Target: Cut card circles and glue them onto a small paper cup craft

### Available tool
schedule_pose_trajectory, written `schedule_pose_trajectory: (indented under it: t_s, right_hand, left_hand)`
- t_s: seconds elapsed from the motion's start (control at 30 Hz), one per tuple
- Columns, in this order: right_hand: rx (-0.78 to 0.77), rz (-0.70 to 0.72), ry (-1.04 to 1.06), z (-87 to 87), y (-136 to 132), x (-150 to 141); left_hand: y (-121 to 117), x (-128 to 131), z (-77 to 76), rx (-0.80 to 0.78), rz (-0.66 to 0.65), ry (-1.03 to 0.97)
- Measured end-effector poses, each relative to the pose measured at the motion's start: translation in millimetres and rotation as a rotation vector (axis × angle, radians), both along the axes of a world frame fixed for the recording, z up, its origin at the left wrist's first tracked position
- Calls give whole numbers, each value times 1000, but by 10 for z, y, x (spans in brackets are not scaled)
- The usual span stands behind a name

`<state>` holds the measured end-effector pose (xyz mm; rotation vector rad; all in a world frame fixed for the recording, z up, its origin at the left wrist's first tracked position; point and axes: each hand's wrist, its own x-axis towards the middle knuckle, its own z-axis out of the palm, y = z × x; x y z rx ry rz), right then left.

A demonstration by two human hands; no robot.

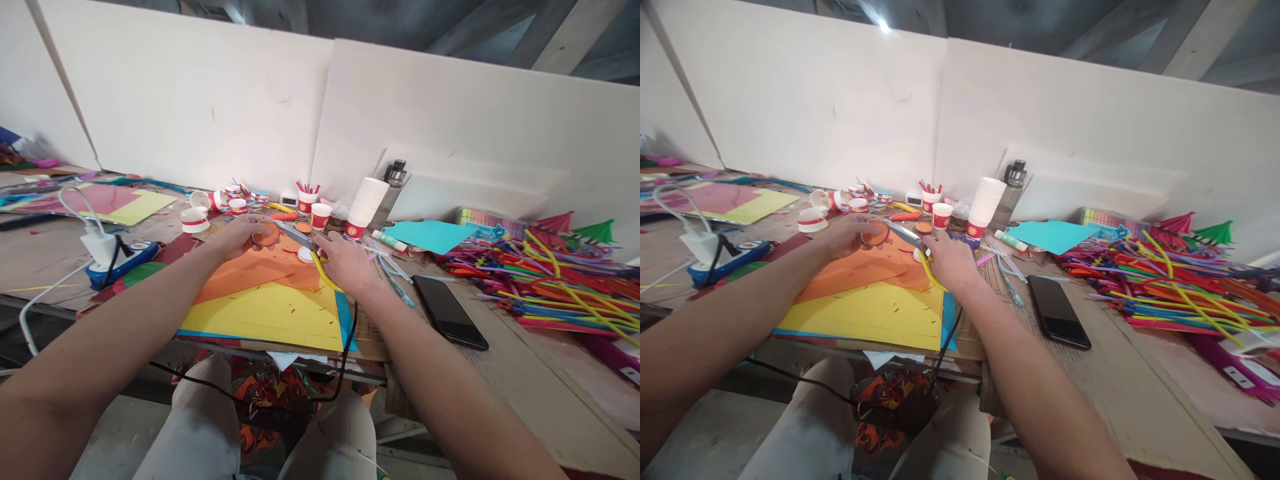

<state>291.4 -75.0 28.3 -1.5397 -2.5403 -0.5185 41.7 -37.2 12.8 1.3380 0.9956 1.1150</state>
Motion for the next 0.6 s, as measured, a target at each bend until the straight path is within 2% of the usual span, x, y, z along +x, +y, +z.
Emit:
schedule_pose_trajectory:
  t_s: [0.6]
  right_hand:
    - [-27, 81, 128, -48, 49, 25]
  left_hand:
    - [-18, 6, 38, -33, 17, -56]
